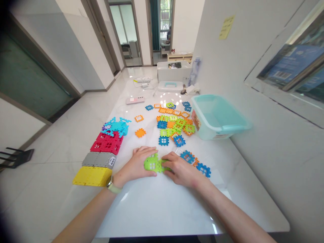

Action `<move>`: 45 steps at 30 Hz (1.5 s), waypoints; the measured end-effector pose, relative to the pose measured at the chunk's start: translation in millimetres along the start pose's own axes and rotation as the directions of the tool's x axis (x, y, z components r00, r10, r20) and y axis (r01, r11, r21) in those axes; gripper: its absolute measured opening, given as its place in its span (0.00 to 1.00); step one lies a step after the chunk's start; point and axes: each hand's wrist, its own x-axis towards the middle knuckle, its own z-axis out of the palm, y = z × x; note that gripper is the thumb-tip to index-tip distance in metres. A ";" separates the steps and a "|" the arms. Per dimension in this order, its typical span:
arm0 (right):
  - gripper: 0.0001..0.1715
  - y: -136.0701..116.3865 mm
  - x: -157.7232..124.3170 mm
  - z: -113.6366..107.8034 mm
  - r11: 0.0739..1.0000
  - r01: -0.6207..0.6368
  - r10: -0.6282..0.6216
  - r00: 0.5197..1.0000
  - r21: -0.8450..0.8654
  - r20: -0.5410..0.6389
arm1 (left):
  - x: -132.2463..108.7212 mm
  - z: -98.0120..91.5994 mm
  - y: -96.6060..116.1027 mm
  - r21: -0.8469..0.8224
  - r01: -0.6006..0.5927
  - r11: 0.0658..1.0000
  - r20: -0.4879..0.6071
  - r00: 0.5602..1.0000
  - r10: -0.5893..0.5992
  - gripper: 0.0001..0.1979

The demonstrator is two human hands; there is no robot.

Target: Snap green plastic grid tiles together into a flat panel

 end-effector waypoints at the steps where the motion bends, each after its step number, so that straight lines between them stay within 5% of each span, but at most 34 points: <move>1: 0.13 0.1 0.7 0.2 1.000 0.010 -0.010 1.000 0.000 0.003 | 0.4 -0.3 0.1 -0.003 -0.003 1.000 0.003 1.000 0.003 0.44; 13: 0.13 3.8 0.0 3.2 0.997 0.000 0.004 0.998 0.073 -0.060 | 0.7 -5.6 0.3 -0.019 -0.031 0.999 0.006 0.999 0.031 0.49; 20: 0.23 3.6 -1.2 1.2 0.999 -0.009 0.012 0.997 0.040 -0.082 | -2.3 -16.7 -3.8 -0.063 0.034 0.997 -0.186 0.982 -0.045 0.30; 26: 0.20 -0.2 0.3 5.5 0.999 -0.026 0.031 0.993 0.044 -0.117 | -2.8 -9.2 2.7 -0.023 0.036 0.999 -0.100 0.994 -0.039 0.33; 32: 0.21 2.8 -1.7 6.5 0.996 -0.024 0.039 0.985 0.091 -0.168 | -2.8 0.4 10.0 0.063 0.005 0.998 -0.037 0.999 -0.003 0.52; 39: 0.20 6.2 -3.0 4.3 0.998 -0.008 0.020 0.981 0.065 -0.191 | -2.6 4.6 7.9 0.084 -0.008 0.996 -0.006 1.000 0.008 0.48; 45: 0.27 34.1 -1.1 -3.9 0.948 -0.254 0.170 0.912 -0.189 -0.373 | -4.0 2.1 10.3 0.046 -0.042 0.998 0.022 0.999 0.041 0.46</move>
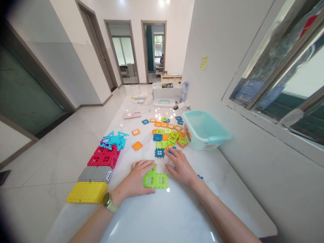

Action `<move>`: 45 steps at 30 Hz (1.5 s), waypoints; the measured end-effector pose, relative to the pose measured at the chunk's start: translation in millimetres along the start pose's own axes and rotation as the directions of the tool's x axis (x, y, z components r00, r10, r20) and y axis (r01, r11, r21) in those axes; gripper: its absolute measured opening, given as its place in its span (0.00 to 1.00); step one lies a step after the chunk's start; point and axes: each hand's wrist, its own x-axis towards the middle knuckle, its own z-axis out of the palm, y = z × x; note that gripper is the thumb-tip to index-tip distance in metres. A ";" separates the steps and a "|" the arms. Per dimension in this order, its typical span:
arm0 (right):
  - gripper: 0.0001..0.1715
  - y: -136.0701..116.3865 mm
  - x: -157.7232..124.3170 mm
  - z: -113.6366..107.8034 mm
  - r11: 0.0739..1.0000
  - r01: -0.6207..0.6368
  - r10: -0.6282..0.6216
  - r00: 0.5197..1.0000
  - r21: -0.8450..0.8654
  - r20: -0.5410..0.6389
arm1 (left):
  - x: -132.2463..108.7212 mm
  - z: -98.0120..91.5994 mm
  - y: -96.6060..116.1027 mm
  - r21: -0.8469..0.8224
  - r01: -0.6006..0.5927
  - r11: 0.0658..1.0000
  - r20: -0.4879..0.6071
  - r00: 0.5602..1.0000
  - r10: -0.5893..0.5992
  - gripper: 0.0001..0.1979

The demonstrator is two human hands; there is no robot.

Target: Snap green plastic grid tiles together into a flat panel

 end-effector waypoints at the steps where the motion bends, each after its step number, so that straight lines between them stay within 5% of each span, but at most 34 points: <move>1: 0.28 4.5 1.4 0.3 0.998 -0.014 0.016 1.000 -0.066 0.025 | 0.0 0.0 0.6 -0.003 -0.003 1.000 0.003 1.000 0.003 0.45; 5: 0.19 15.8 2.2 -2.8 0.981 -0.058 0.073 0.994 -0.186 0.077 | -0.1 1.0 3.3 -0.021 -0.001 1.000 -0.023 1.000 0.001 0.41; 10: 0.14 27.5 -0.8 -11.8 0.944 -0.213 0.204 0.977 -0.251 -0.064 | -0.8 2.6 6.1 -0.070 -0.023 0.997 -0.047 0.999 0.019 0.29; 14: 0.18 37.9 11.7 -5.7 0.960 -0.156 0.121 0.980 -0.232 -0.156 | -2.5 -0.2 8.3 -0.104 -0.060 0.993 -0.013 0.998 0.058 0.22; 20: 0.30 34.2 47.8 16.4 0.955 -0.106 0.111 0.994 -0.276 0.001 | -2.4 -8.1 9.2 -0.113 -0.059 0.992 0.004 0.998 0.059 0.20; 24: 0.28 33.0 61.2 19.2 0.946 -0.120 0.148 0.986 -0.303 0.072 | -1.3 -7.7 6.7 -0.064 0.034 0.997 -0.090 0.995 -0.039 0.13; 28: 0.20 37.5 61.0 10.2 0.954 -0.090 0.119 0.989 -0.287 0.086 | -1.4 -2.9 2.1 -0.013 0.108 0.994 -0.099 0.989 -0.108 0.21; 36: 0.18 16.5 43.2 -12.7 1.000 0.016 -0.015 0.997 -0.016 0.074 | 1.1 4.9 2.3 0.026 0.169 0.985 -0.145 0.976 -0.163 0.19; 45: 0.20 -19.2 9.9 -3.7 0.979 0.025 -0.078 0.963 0.200 0.260 | 0.2 5.9 1.6 0.037 0.174 0.984 -0.146 0.975 -0.167 0.25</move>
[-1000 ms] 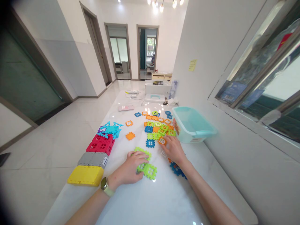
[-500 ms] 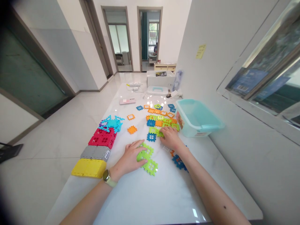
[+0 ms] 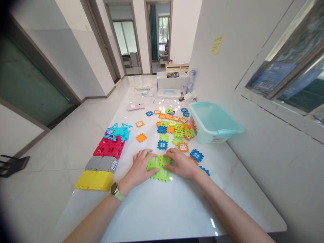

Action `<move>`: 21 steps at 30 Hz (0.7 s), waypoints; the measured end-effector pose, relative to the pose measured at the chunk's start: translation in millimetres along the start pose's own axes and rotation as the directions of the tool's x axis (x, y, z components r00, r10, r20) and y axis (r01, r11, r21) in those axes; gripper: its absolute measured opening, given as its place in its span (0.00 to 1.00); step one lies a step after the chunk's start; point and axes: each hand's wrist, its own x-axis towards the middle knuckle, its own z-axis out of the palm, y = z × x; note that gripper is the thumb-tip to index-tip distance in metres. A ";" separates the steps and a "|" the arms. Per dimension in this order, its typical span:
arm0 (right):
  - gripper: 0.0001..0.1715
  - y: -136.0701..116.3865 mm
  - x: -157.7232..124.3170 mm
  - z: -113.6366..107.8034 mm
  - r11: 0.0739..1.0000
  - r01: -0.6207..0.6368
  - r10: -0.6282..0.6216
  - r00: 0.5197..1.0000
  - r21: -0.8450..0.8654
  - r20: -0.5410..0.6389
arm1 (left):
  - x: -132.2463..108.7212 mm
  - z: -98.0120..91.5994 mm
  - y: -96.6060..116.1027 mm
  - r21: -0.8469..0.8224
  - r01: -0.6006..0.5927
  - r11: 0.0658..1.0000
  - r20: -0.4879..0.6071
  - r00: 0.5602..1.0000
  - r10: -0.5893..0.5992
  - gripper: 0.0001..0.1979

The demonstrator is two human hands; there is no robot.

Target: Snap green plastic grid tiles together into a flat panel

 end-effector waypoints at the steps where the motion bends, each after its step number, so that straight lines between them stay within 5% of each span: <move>1: 0.20 0.7 -0.1 0.3 1.000 -0.004 0.004 1.000 0.005 0.013 | 0.4 -0.3 -0.1 0.005 -0.022 1.000 0.018 1.000 0.022 0.25; 12: 0.21 3.0 1.1 -4.8 0.994 -0.101 0.099 0.993 0.033 0.068 | 1.8 -5.2 -3.7 0.055 -0.150 0.987 0.147 0.979 0.141 0.20; 21: 0.05 -0.5 12.5 10.8 0.997 -0.071 0.071 0.997 0.018 0.002 | 5.7 -5.0 -3.0 0.025 -0.124 0.992 0.156 0.981 0.118 0.20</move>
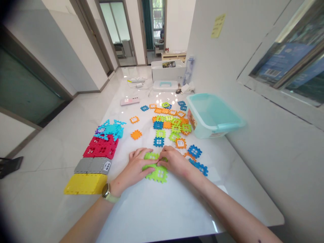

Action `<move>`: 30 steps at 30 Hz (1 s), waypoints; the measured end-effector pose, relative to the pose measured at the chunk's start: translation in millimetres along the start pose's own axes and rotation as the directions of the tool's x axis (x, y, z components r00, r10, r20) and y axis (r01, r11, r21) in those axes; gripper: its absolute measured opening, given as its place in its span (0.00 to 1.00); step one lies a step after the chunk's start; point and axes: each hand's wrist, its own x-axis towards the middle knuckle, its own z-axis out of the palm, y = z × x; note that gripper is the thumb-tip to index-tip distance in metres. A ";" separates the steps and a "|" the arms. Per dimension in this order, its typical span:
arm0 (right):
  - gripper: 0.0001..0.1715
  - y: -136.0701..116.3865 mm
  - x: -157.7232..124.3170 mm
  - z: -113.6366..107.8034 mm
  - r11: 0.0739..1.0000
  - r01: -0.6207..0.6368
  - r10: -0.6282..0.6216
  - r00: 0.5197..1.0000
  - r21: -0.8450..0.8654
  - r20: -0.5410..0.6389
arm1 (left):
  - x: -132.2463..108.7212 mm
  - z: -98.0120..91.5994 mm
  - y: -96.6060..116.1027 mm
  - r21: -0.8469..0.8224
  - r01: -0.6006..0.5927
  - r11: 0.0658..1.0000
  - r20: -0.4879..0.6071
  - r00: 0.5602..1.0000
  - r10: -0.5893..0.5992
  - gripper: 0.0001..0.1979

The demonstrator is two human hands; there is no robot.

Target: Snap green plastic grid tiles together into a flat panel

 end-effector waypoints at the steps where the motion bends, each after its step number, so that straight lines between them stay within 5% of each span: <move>1: 0.05 -2.5 -0.1 1.1 1.000 -0.007 0.007 1.000 -0.015 -0.001 | 0.5 -0.5 -1.5 -0.004 0.008 1.000 -0.011 1.000 -0.008 0.20; 8: 0.11 -10.1 -8.3 -1.6 0.972 0.011 -0.040 0.992 0.235 0.122 | -0.3 -9.1 -16.9 0.014 0.234 0.972 -0.116 0.966 -0.231 0.26; 11: 0.11 13.6 -3.6 -12.3 0.979 -0.002 0.029 0.991 0.203 -0.134 | -2.7 -8.6 -16.9 -0.003 0.171 0.985 -0.066 0.983 -0.171 0.23; 13: 0.11 36.0 0.7 -20.8 0.991 -0.066 0.103 0.931 0.117 -0.350 | -4.1 -5.9 -14.6 -0.005 0.134 0.991 -0.060 0.989 -0.134 0.24; 18: 0.21 73.9 13.8 -30.4 0.967 -0.207 0.102 0.848 -0.147 -0.520 | -4.4 1.3 -7.6 0.024 0.095 0.995 -0.054 0.994 -0.094 0.36; 23: 0.21 74.4 39.6 -31.7 0.882 -0.301 0.131 0.895 -0.361 -0.426 | -2.0 0.0 -4.9 0.006 0.035 0.999 -0.021 0.999 -0.035 0.37; 26: 0.09 72.0 50.2 -37.7 0.863 -0.265 0.115 0.932 -0.431 -0.343 | -2.4 -2.1 -6.2 -0.016 0.030 0.999 -0.024 0.999 -0.030 0.37; 30: 0.13 63.3 45.4 -46.2 0.838 -0.228 0.064 0.944 -0.496 -0.324 | -4.9 -4.0 -9.3 -0.041 0.014 0.999 -0.026 1.000 -0.015 0.39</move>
